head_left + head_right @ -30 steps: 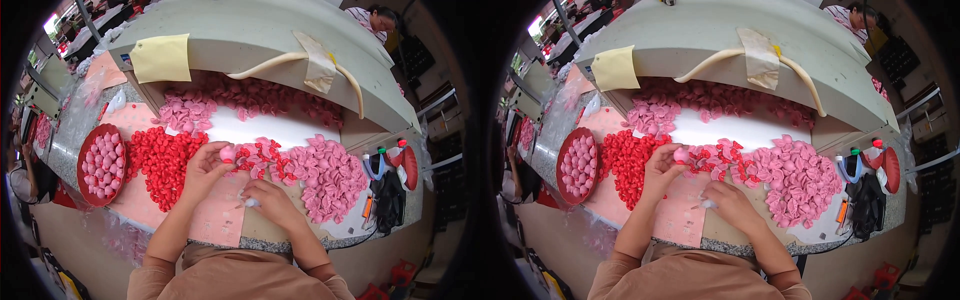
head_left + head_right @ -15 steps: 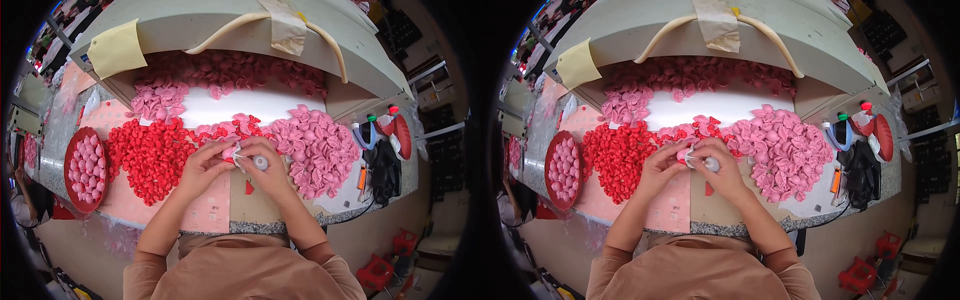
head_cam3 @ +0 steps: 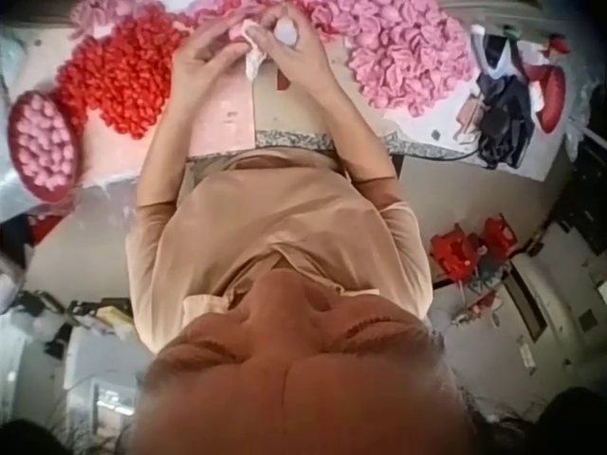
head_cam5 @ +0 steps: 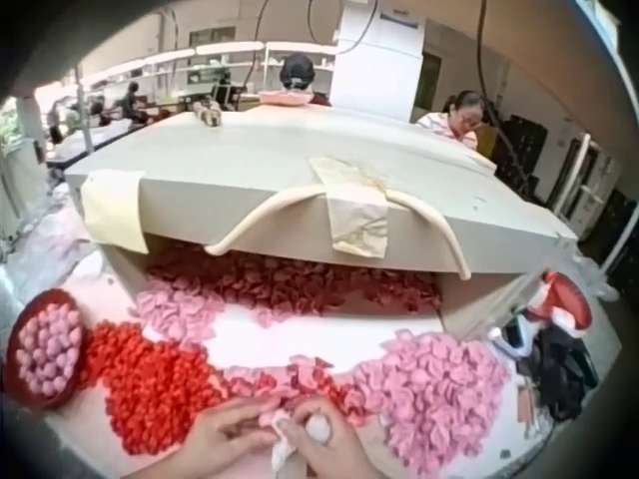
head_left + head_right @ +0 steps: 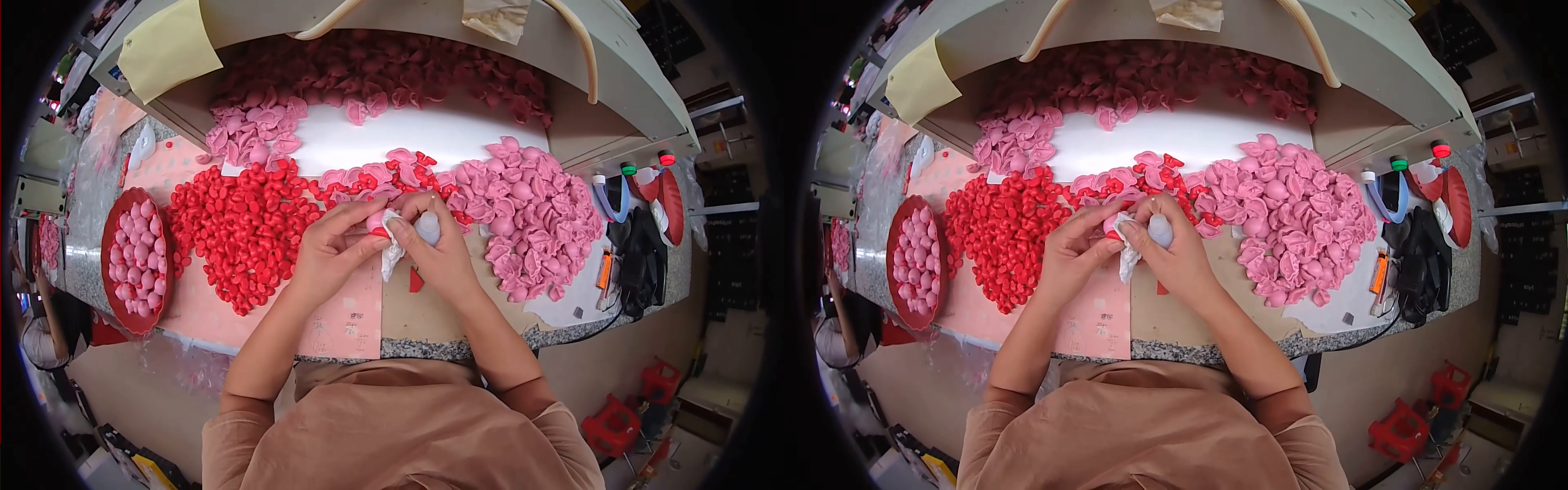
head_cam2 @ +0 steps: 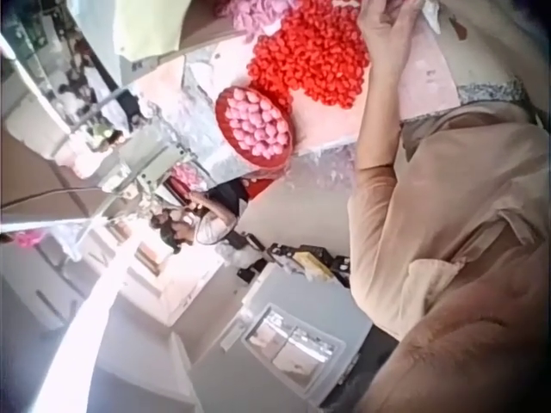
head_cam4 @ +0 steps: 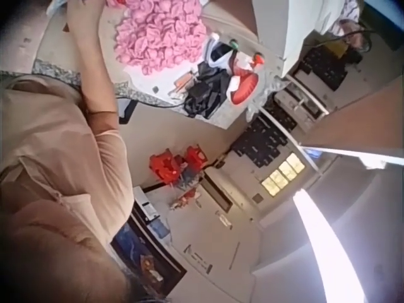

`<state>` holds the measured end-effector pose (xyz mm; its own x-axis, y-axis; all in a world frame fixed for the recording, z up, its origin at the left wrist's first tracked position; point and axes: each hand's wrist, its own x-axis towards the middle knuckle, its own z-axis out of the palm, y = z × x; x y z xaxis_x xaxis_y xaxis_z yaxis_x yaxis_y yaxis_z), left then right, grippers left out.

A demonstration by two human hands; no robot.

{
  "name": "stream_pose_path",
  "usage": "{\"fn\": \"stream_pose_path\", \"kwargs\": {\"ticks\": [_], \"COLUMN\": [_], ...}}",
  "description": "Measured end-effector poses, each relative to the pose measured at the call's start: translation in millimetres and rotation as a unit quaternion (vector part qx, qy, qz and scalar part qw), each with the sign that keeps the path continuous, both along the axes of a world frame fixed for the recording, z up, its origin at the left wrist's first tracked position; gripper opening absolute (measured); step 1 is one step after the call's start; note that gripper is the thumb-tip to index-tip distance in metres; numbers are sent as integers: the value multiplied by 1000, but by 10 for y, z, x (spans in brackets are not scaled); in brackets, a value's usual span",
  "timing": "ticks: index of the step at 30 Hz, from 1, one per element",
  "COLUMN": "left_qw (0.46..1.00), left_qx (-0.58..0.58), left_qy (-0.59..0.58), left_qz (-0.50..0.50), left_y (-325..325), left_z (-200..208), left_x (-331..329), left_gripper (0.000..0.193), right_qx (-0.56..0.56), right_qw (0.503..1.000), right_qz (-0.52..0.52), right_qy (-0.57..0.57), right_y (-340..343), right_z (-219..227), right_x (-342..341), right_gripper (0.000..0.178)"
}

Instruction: Assembling small pink and red plastic toy parts at a factory workbench using a manual glue dispenser.

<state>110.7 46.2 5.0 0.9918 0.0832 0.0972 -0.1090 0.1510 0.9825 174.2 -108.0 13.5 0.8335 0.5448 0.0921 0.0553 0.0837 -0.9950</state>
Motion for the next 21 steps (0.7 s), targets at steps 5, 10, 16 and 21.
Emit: {"fn": "stream_pose_path", "kwargs": {"ticks": [5, 10, 16, 21], "left_qw": [999, 989, 985, 993], "left_qx": [20, -136, -159, -112], "left_qy": [8, 48, 53, 33], "left_qz": [-24, -24, -36, -28], "left_y": [-95, -91, -109, -123], "left_z": [-35, -93, -21, -125], "left_x": [-69, -9, -35, -28], "left_gripper": [43, 45, 45, 43], "right_qx": [15, 73, 3, 29], "right_qw": [996, 996, 990, 993], "right_qz": [-38, 11, 6, 20], "right_qy": [80, 44, 143, 115], "right_y": [16, -41, -70, -64], "right_z": [17, 1, 29, 49], "right_x": [5, 2, 35, 77], "right_gripper": [14, 13, 15, 16]}}
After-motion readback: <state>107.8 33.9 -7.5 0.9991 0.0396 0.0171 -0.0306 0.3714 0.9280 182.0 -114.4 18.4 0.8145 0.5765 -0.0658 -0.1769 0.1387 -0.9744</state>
